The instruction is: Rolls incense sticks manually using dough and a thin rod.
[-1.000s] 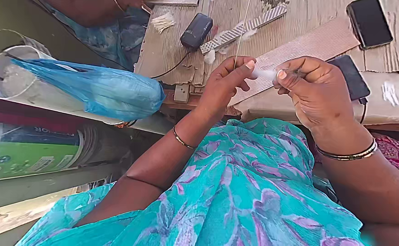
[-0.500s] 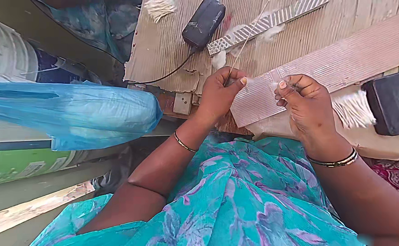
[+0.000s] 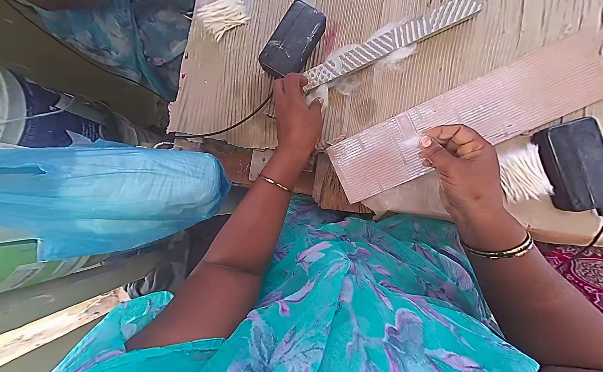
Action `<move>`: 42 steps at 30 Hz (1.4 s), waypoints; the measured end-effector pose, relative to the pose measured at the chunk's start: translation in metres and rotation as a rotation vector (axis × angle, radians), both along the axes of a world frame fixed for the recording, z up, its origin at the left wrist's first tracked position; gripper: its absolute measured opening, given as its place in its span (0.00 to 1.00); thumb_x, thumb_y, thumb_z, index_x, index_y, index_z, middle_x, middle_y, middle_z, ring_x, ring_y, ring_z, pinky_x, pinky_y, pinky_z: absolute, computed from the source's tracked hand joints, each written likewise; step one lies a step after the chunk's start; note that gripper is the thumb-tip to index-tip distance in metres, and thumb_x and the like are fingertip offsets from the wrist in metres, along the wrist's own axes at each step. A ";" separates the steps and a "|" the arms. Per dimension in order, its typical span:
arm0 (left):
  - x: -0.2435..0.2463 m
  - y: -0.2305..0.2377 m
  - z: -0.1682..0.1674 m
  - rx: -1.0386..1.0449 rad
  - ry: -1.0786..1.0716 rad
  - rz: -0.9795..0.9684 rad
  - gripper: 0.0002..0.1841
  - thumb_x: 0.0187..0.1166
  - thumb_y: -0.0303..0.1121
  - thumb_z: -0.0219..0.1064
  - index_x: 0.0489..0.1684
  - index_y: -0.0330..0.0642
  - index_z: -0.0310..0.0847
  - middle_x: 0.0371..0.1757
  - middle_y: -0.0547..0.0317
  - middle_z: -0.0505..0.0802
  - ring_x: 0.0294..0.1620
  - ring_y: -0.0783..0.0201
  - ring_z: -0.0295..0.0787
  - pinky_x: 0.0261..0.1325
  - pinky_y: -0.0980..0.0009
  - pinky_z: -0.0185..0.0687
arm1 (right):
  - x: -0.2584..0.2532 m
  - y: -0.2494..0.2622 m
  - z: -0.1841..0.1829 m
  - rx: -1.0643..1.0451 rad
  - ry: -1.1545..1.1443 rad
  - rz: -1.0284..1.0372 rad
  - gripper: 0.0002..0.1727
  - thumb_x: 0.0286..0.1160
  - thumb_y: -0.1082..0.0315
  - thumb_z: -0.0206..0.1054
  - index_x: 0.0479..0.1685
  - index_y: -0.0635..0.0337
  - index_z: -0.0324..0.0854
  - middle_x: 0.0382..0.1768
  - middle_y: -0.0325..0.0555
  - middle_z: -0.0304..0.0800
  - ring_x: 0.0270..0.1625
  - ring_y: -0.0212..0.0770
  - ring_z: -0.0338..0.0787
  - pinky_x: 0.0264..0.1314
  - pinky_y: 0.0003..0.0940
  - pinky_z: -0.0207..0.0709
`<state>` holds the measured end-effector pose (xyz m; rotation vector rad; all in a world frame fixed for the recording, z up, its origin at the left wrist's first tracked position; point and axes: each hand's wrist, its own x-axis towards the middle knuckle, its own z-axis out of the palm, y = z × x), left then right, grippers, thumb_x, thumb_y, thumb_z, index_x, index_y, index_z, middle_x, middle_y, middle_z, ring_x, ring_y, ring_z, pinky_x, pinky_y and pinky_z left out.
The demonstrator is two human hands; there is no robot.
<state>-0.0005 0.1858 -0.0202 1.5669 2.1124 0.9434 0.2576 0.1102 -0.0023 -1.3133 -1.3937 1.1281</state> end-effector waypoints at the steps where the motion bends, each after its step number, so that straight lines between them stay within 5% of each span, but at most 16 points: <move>1: 0.000 -0.008 0.003 0.060 -0.032 -0.010 0.24 0.76 0.32 0.72 0.71 0.34 0.76 0.70 0.37 0.80 0.70 0.49 0.79 0.73 0.58 0.77 | 0.000 0.002 0.001 0.003 0.036 -0.018 0.05 0.80 0.71 0.67 0.48 0.51 0.83 0.39 0.27 0.86 0.38 0.20 0.84 0.44 0.15 0.80; 4: 0.009 -0.043 0.017 0.192 -0.149 -0.114 0.17 0.78 0.37 0.73 0.60 0.38 0.83 0.62 0.46 0.81 0.46 0.65 0.81 0.46 0.74 0.78 | -0.002 -0.003 0.010 0.012 0.077 -0.019 0.04 0.81 0.70 0.67 0.47 0.52 0.87 0.36 0.25 0.88 0.35 0.19 0.84 0.42 0.14 0.79; 8: 0.035 -0.090 0.033 0.132 -0.495 -0.342 0.12 0.80 0.37 0.72 0.53 0.39 0.87 0.51 0.59 0.87 0.31 0.78 0.78 0.35 0.81 0.76 | -0.010 -0.021 0.026 0.074 0.102 0.045 0.05 0.79 0.72 0.68 0.47 0.53 0.87 0.35 0.25 0.88 0.34 0.19 0.85 0.41 0.14 0.79; 11: 0.050 -0.116 0.041 -0.043 -0.783 -0.461 0.12 0.81 0.34 0.69 0.57 0.39 0.84 0.45 0.65 0.89 0.35 0.78 0.83 0.41 0.79 0.81 | -0.014 -0.037 0.031 0.128 0.083 0.082 0.05 0.77 0.72 0.70 0.47 0.54 0.86 0.35 0.26 0.88 0.35 0.20 0.86 0.43 0.16 0.81; 16: 0.060 -0.140 0.048 -0.109 -0.883 -0.526 0.03 0.83 0.27 0.66 0.40 0.40 0.84 0.30 0.67 0.89 0.26 0.80 0.79 0.31 0.84 0.73 | -0.014 -0.061 0.035 0.167 0.096 0.064 0.03 0.79 0.72 0.68 0.46 0.55 0.84 0.34 0.26 0.87 0.36 0.20 0.85 0.45 0.16 0.80; 21: 0.056 -0.155 0.058 -0.099 -0.884 -0.507 0.04 0.84 0.27 0.66 0.39 0.41 0.84 0.29 0.67 0.88 0.26 0.78 0.78 0.31 0.83 0.72 | -0.012 -0.077 0.043 0.111 0.169 0.008 0.03 0.82 0.70 0.65 0.44 0.51 0.83 0.35 0.27 0.85 0.37 0.21 0.84 0.46 0.18 0.80; 25: 0.052 -0.163 0.063 -0.078 -0.882 -0.512 0.04 0.83 0.26 0.65 0.39 0.40 0.84 0.29 0.66 0.88 0.25 0.79 0.78 0.30 0.83 0.73 | -0.015 -0.084 0.047 0.138 0.147 0.083 0.11 0.79 0.73 0.67 0.56 0.57 0.84 0.40 0.32 0.87 0.41 0.23 0.85 0.46 0.19 0.80; 31: 0.045 -0.173 0.063 -0.035 -0.865 -0.532 0.04 0.83 0.26 0.66 0.38 0.41 0.84 0.28 0.66 0.87 0.25 0.78 0.77 0.29 0.83 0.71 | -0.018 -0.088 0.053 0.188 0.126 0.057 0.12 0.75 0.78 0.69 0.55 0.59 0.85 0.38 0.31 0.90 0.40 0.22 0.87 0.48 0.17 0.81; 37: 0.037 -0.167 0.061 -0.036 -0.943 -0.504 0.09 0.84 0.31 0.63 0.55 0.40 0.82 0.36 0.68 0.86 0.25 0.80 0.74 0.28 0.84 0.68 | -0.023 -0.086 0.052 0.182 0.111 0.049 0.13 0.74 0.79 0.70 0.56 0.61 0.84 0.39 0.32 0.92 0.40 0.22 0.90 0.48 0.17 0.83; 42: 0.043 -0.161 0.057 -0.081 -0.883 -0.528 0.05 0.85 0.31 0.65 0.42 0.41 0.85 0.30 0.67 0.90 0.23 0.81 0.75 0.27 0.84 0.67 | -0.028 -0.079 0.048 0.183 0.039 0.052 0.13 0.74 0.77 0.71 0.56 0.60 0.83 0.39 0.33 0.93 0.38 0.21 0.89 0.44 0.16 0.83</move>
